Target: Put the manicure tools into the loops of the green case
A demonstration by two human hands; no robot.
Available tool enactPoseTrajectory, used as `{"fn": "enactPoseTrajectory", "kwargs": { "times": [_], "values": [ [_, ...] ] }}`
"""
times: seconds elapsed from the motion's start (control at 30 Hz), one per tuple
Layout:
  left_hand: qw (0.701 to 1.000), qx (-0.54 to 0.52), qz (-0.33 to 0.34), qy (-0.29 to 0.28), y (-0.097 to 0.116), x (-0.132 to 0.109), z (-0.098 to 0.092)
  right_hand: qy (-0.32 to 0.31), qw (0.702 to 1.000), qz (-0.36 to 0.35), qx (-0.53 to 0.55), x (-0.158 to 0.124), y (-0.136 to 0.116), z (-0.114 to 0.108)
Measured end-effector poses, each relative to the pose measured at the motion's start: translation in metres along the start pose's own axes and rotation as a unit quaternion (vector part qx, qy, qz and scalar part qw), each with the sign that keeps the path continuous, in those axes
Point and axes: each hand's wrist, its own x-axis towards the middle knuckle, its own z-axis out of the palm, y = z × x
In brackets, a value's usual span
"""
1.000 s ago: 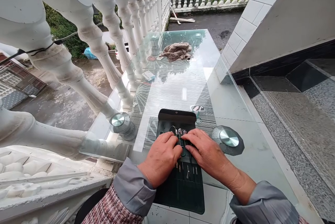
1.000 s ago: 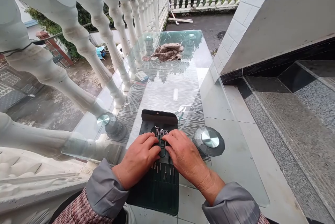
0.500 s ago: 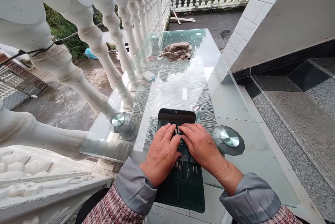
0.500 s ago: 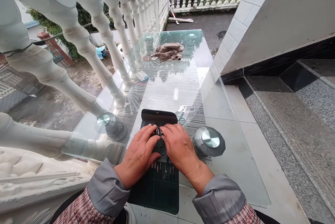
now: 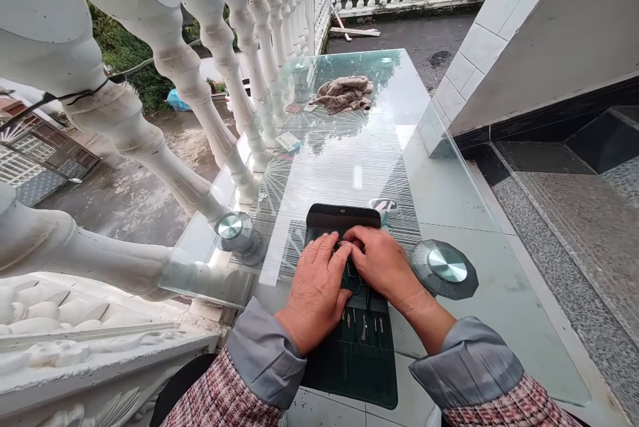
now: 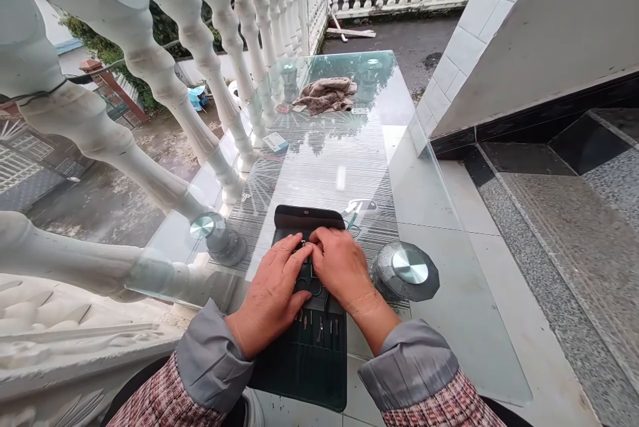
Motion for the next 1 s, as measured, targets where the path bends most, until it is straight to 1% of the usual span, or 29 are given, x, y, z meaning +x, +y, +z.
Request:
{"fn": "enactPoseTrajectory", "kwargs": {
  "times": [0.1,0.2,0.37,0.6,0.7,0.77,0.87,1.0],
  "values": [
    [1.000,0.002,-0.003,0.001,0.001,-0.001,0.001,-0.012,1.000,0.027,-0.009,0.002,-0.004,-0.003],
    [1.000,0.008,-0.005,0.003,0.000,-0.002,0.003,-0.022,0.999,0.037,-0.016,0.003,-0.006,-0.005],
    [1.000,0.019,-0.001,0.009,0.000,-0.003,0.004,-0.024,1.000,0.006,-0.017,0.001,-0.002,-0.004],
    [0.999,0.023,-0.018,0.029,-0.006,-0.004,0.003,-0.039,0.994,-0.042,0.097,-0.001,0.016,-0.003],
    [0.999,0.018,-0.031,0.029,-0.011,-0.005,0.004,-0.020,0.992,-0.056,0.115,-0.005,0.020,0.000],
    [0.999,0.017,-0.035,0.023,-0.013,-0.005,0.005,-0.009,0.991,-0.074,0.107,-0.007,0.021,0.002],
    [0.999,0.031,-0.027,0.014,-0.015,-0.006,0.007,-0.019,0.993,-0.097,0.067,-0.008,0.018,0.003],
    [0.998,0.058,-0.012,0.023,-0.017,-0.006,0.012,-0.018,0.995,-0.100,0.017,-0.008,0.013,0.003]
  ]
}}
